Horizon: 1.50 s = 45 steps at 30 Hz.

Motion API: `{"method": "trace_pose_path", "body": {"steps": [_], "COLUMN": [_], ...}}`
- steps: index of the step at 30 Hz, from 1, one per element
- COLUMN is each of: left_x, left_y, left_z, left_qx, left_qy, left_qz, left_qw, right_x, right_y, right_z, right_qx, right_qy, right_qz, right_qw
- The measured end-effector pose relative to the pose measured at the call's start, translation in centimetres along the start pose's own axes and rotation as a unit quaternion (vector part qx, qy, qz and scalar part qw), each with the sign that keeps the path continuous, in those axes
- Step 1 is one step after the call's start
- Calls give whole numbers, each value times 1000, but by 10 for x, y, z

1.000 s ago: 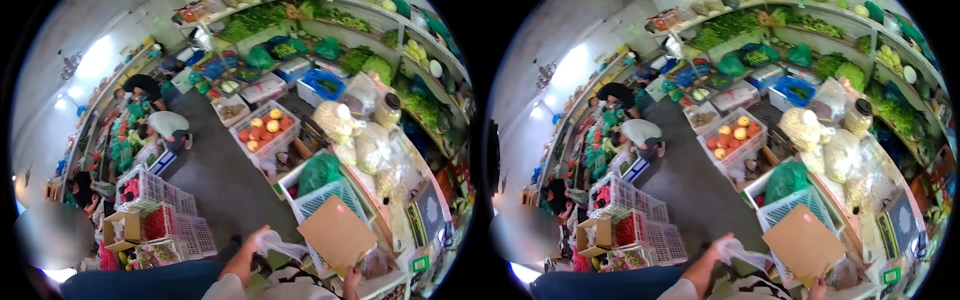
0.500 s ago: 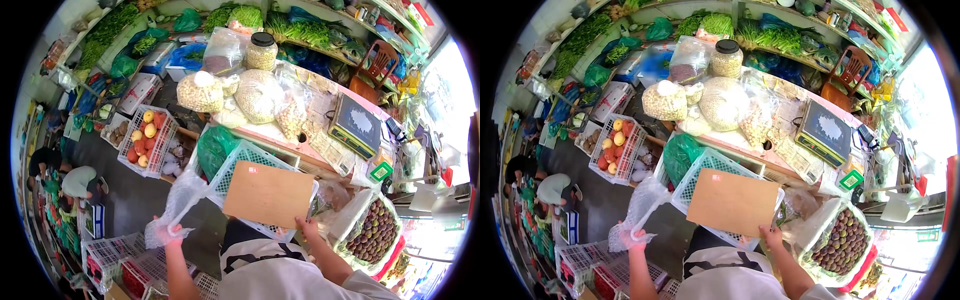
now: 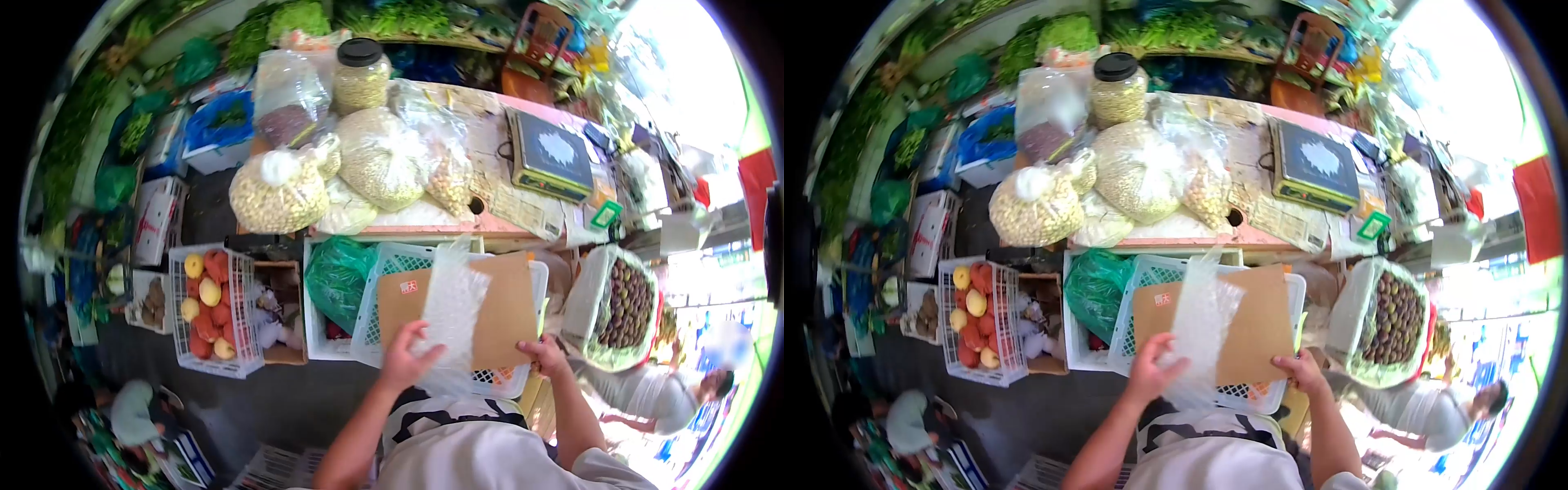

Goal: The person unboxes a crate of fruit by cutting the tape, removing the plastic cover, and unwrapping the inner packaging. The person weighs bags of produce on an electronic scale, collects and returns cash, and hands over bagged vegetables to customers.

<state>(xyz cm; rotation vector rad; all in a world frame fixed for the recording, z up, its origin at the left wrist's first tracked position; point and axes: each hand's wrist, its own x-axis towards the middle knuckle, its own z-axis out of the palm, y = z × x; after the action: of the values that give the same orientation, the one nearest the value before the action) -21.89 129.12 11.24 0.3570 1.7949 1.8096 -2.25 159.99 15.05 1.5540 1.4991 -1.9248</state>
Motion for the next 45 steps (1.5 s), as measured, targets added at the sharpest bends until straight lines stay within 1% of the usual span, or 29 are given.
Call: {"method": "trace_pose_path", "body": {"steps": [2, 3, 4, 5, 7, 8, 10, 12, 14, 15, 16, 17, 18, 20, 22, 24, 25, 26, 28, 29, 31, 32, 34, 36, 38, 40, 42, 44, 45], "left_x": [1, -1, -4, -8, -10, -10, -13, -16, -22, -28, -34, -40, -47, -68, -93, -123, -137, -151, -174, -182, -194, -198, -208, -221, -244, -270, -296, -318, -329], "left_y": [5, 3, 2, 5, 19, 30, 53, 74, 98, 102, 106, 109, 110, 110, 105, 107, 105, 105, 102, 104, 104, 99, 87, 108, 131, 146, 142, 133, 129], "left_z": [18, 24, 28, 29, 26, 25, 26, 27, 28, 26, 20, 16, 11, -7, -28, -42, -50, -58, -74, -80, -88, -94, -115, -134, -166, -206, -244, -280, -296], "left_qx": [127, 156, 182, 189, 195, 207, 209, 210, 196, 202, 199, 195, 201, 156, 179, 157, 113, 116, 56, 55, 3, 3, 67, 97, 133, 287, 294, 367, 359], "left_qy": [-66, -85, -103, -111, -245, -239, -313, -303, -274, -274, -237, -199, -195, -68, -18, 97, 116, 142, 163, 186, 181, 208, 205, 224, 255, 237, 264, 281, 297], "left_qz": [1, 60, 119, 119, 65, 65, 50, 59, 44, 45, 40, 36, 38, 76, 70, 120, 111, 119, 100, 113, 116, 129, 141, 160, 157, 161, 146, 75, 71], "left_qw": [990, 982, 971, 968, 948, 946, 925, 928, 940, 939, 950, 960, 959, 983, 981, 976, 980, 976, 980, 975, 977, 970, 966, 956, 945, 914, 907, 884, 882], "right_x": [-11, -28, -43, -58, -77, -84, -94, -117, -113, -107, -105, -109, -112, -117, -108, -118, -126, -118, -128, -157, -165, -162, -176, -198, -216, -237, -247, -243, -244], "right_y": [6, -3, -10, -14, -23, -24, -30, -56, -56, -55, -57, -65, -70, -82, -82, -89, -92, -79, -69, -79, -63, -53, -40, -37, -28, -22, -12, 8, 18], "right_z": [2, 12, 13, 9, -4, -12, -38, -26, -29, -28, -26, -8, 11, 52, 93, 140, 159, 176, 207, 224, 250, 261, 285, 313, 356, 407, 457, 513, 540], "right_qx": [37, 63, 75, 34, -22, -32, -63, 13, 26, -19, -65, -85, -101, -128, -95, -71, -93, -120, -213, -227, -250, -268, -259, -229, -128, -98, -135, -182, -214], "right_qy": [-27, -30, -28, -15, -3, -2, -22, -30, -45, -77, -108, -116, -127, -179, -258, -331, -358, -371, -378, -343, -347, -342, -346, -332, -367, -389, -393, -395, -386], "right_qz": [-48, -96, -96, -114, -178, -220, -226, -240, -265, -295, -325, -362, -377, -421, -460, -470, -474, -477, -474, -519, -556, -579, -554, -556, -515, -485, -460, -465, -469], "right_qw": [998, 993, 992, 993, 984, 975, 972, 970, 963, 952, 937, 921, 912, 880, 845, 815, 799, 788, 766, 750, 712, 690, 711, 727, 764, 777, 785, 771, 765]}}
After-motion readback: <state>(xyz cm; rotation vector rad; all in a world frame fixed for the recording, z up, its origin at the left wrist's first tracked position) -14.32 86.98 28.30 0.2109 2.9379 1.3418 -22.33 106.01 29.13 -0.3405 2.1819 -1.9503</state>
